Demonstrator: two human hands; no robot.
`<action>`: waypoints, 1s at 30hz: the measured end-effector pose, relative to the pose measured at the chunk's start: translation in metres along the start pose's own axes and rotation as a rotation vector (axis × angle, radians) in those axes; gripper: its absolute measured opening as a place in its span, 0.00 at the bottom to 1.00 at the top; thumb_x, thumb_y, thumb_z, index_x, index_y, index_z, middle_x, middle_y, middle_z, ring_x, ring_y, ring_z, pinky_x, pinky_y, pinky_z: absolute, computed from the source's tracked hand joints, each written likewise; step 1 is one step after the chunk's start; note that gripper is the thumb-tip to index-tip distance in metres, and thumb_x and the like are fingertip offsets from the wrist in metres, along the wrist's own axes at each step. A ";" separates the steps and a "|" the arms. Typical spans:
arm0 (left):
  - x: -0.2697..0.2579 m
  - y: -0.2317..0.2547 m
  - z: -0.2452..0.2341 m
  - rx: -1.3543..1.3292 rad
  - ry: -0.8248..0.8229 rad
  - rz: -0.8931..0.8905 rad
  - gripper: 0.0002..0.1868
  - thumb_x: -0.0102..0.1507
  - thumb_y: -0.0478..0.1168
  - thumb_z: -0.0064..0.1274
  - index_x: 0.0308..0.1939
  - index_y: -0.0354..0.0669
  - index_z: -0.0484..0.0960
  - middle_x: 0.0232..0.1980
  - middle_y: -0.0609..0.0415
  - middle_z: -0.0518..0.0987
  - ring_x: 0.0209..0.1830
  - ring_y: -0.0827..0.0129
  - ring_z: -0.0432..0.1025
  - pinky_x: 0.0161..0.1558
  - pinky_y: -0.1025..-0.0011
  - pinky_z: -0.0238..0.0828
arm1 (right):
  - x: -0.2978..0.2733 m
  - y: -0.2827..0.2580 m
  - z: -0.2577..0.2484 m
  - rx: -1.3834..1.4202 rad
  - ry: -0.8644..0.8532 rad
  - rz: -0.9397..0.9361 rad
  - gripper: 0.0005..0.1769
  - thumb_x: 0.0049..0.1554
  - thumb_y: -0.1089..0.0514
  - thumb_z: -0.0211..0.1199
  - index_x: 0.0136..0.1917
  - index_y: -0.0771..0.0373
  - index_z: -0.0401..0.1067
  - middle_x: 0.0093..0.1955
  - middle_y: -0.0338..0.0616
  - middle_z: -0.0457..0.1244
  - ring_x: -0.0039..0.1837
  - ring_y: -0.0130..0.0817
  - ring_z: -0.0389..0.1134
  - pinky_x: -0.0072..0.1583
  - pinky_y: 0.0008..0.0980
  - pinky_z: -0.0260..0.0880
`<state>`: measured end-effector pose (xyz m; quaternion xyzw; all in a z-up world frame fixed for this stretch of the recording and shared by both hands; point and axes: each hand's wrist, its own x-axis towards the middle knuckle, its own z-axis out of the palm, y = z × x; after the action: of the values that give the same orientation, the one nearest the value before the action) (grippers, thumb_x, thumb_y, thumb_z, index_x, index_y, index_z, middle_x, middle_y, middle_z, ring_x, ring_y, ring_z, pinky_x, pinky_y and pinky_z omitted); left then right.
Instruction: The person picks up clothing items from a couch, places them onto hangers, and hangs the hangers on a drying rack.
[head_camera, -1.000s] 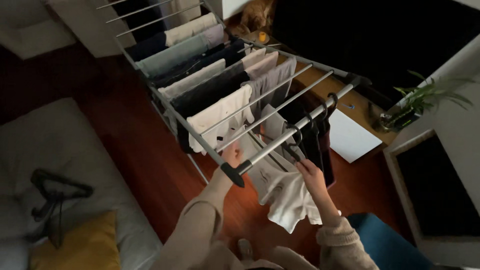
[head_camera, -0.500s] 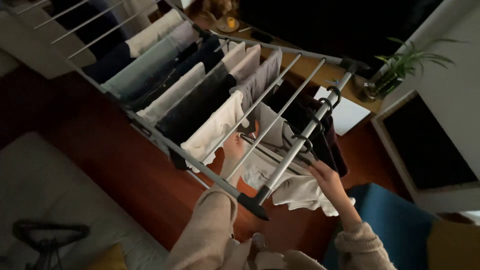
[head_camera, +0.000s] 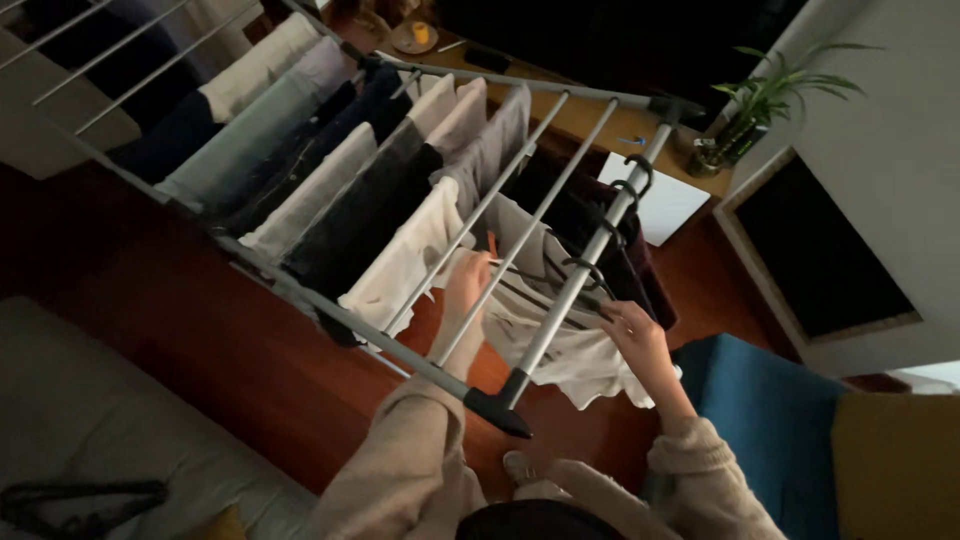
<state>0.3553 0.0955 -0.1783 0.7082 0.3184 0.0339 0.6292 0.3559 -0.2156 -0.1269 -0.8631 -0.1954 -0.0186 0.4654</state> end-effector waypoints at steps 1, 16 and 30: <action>0.008 -0.010 -0.003 0.251 0.116 0.377 0.11 0.66 0.51 0.47 0.35 0.52 0.73 0.30 0.53 0.75 0.37 0.57 0.75 0.47 0.62 0.71 | -0.002 0.002 0.000 0.008 -0.005 0.008 0.17 0.61 0.59 0.67 0.63 0.60 0.77 0.57 0.45 0.72 0.63 0.43 0.72 0.61 0.42 0.75; 0.006 -0.024 0.012 0.605 0.261 0.758 0.13 0.70 0.38 0.48 0.59 0.55 0.75 0.44 0.56 0.76 0.45 0.64 0.77 0.45 0.67 0.80 | -0.038 0.054 0.016 -0.178 0.102 0.009 0.16 0.55 0.54 0.72 0.57 0.56 0.80 0.49 0.47 0.73 0.53 0.51 0.74 0.54 0.44 0.77; -0.016 -0.005 -0.003 0.626 0.078 0.699 0.27 0.66 0.32 0.48 0.70 0.50 0.68 0.53 0.53 0.75 0.54 0.53 0.74 0.48 0.60 0.82 | -0.050 0.011 -0.027 -0.152 0.091 0.000 0.20 0.54 0.53 0.72 0.60 0.55 0.77 0.54 0.44 0.72 0.55 0.50 0.74 0.58 0.44 0.75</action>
<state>0.3393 0.0908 -0.1770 0.9268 0.0792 0.1730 0.3238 0.3179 -0.2583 -0.1307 -0.8941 -0.1718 -0.0726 0.4072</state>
